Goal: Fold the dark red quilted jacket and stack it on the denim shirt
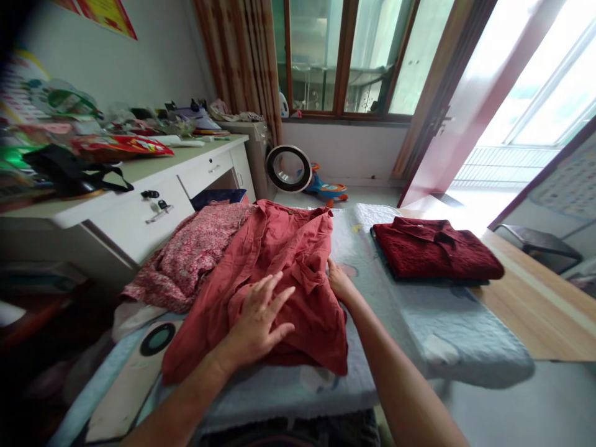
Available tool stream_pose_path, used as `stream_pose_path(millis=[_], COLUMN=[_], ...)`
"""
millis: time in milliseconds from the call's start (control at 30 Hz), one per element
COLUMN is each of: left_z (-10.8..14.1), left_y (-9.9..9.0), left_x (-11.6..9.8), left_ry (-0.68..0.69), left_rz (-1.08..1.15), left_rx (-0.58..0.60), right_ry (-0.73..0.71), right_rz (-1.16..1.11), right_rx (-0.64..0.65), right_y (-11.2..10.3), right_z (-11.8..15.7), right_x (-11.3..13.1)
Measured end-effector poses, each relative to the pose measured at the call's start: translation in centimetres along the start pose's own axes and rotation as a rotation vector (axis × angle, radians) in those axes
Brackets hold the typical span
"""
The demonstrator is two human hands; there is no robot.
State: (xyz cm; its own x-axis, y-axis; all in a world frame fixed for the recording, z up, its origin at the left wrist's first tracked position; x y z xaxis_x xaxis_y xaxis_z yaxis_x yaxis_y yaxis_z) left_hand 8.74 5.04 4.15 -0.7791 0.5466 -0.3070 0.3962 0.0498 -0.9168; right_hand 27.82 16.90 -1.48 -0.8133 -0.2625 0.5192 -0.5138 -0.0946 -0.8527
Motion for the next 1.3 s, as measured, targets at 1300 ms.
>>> stream_pose_path(millis=[1300], left_z=[-0.4], left_y=[2.1], left_x=[4.0], left_ry=[-0.154], left_rz=[0.884], left_rx=[-0.113], right_ry=[0.404], right_rz=[-0.689], right_rx=[-0.582], right_y=[-5.0], right_z=[-1.2], right_x=[-6.7])
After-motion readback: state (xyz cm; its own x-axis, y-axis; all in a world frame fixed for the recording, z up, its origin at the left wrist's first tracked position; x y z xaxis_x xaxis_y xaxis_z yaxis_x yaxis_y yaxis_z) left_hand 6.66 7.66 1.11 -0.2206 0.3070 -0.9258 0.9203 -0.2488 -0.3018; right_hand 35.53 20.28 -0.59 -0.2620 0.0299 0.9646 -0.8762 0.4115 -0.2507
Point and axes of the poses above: each hand's wrist, its own z-axis away from the middle knuckle, its own y-axis out of the palm, x = y × z, the point moved 8 cm from there along -z, towards the middle knuckle, and after that the axes turned 6 degrees about x, right-handed, at the moved point
